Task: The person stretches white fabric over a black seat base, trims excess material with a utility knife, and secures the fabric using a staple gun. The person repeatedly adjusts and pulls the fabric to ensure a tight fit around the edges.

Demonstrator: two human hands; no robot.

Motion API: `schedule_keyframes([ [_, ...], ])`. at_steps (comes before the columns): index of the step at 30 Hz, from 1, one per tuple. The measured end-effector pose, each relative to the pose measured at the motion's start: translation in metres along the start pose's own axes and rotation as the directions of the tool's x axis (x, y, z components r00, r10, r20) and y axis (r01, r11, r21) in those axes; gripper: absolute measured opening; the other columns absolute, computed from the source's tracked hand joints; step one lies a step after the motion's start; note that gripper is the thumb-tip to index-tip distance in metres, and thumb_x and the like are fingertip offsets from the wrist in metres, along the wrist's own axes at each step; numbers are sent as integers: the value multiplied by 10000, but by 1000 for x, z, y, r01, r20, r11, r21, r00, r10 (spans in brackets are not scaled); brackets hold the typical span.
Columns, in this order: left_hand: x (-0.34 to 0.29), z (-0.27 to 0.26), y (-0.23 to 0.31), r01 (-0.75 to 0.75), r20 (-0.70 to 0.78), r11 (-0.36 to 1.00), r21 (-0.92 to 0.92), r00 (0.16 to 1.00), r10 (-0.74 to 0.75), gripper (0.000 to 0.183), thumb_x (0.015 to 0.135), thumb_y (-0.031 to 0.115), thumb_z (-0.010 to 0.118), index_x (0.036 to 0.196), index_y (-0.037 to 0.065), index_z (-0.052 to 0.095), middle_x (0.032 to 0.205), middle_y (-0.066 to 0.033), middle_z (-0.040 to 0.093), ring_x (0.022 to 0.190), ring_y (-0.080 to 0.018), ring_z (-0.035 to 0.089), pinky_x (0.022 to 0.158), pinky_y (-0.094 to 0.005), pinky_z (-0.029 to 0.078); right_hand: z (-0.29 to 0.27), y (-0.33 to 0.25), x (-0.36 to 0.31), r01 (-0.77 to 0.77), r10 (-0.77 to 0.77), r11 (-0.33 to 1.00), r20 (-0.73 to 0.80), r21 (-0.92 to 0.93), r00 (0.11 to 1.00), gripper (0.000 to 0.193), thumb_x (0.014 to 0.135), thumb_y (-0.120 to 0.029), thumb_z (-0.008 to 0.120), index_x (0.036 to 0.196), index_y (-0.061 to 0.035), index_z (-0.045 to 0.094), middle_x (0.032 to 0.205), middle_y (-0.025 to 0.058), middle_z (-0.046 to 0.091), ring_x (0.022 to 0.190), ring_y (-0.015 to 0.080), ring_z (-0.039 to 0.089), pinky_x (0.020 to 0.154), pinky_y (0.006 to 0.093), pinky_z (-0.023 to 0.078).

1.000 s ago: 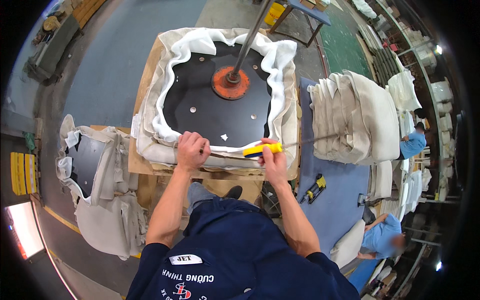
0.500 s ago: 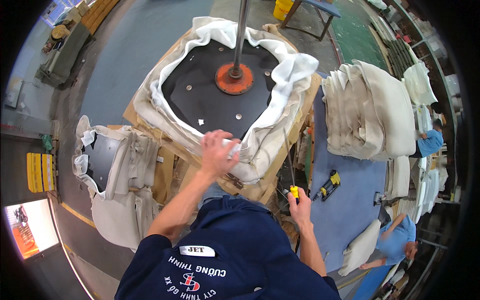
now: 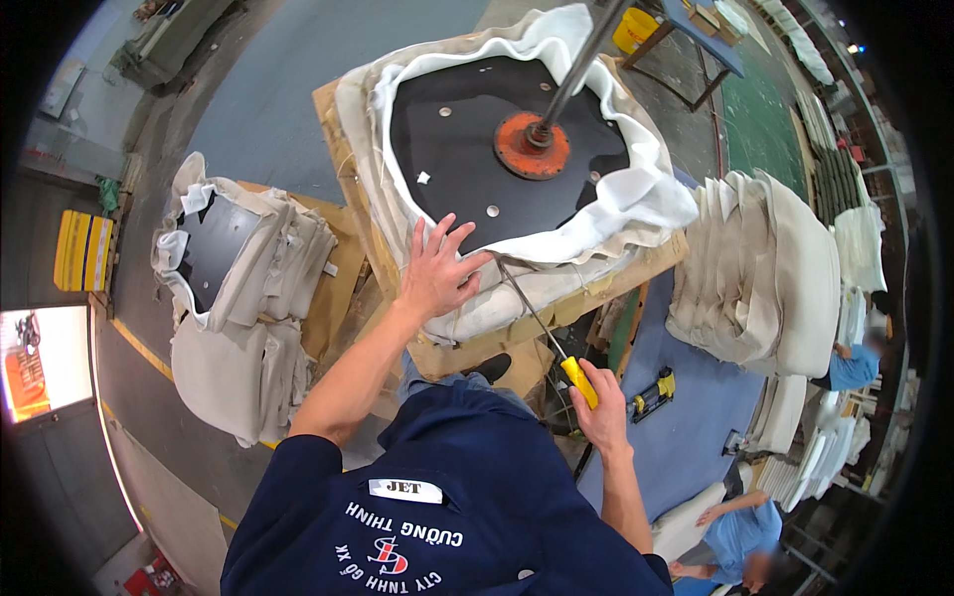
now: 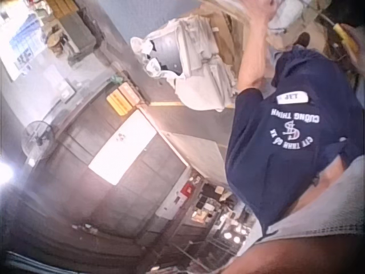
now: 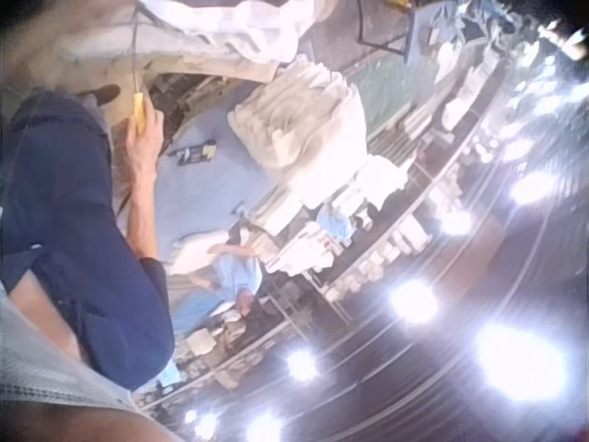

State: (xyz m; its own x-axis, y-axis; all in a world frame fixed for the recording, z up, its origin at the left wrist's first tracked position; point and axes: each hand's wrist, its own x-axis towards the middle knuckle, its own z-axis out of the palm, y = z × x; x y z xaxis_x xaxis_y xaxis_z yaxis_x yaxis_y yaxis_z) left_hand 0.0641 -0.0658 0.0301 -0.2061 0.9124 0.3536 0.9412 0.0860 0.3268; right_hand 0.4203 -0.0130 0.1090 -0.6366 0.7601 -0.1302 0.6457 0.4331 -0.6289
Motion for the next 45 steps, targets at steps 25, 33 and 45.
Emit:
schedule_keyframes([
  [25,4,-3,-109,227,-319,935,-274,895,-311,373,904,283,600,1250,181,695,1391,-124,541,1389,-371,445,1188,-587,234,-68,-79,106,180,-112,952,264,-249,958,350,926,-100,671,1273,-62,698,898,157,683,777,337,669,705,401,521],
  [33,13,-5,-129,223,-333,902,-369,875,-352,347,916,274,598,1208,123,710,1346,-157,563,1306,-376,501,1137,-529,335,-70,-92,125,156,-64,954,333,-258,941,367,919,-125,688,1285,-93,698,890,148,685,802,346,683,717,419,537],
  [45,13,10,-140,240,-271,659,-713,772,-574,366,973,219,544,1252,34,691,1371,-157,526,1300,-295,499,1115,-386,381,-3,-40,76,-32,19,997,181,71,983,357,933,-64,683,1288,-37,695,930,159,708,786,279,684,712,343,535],
])
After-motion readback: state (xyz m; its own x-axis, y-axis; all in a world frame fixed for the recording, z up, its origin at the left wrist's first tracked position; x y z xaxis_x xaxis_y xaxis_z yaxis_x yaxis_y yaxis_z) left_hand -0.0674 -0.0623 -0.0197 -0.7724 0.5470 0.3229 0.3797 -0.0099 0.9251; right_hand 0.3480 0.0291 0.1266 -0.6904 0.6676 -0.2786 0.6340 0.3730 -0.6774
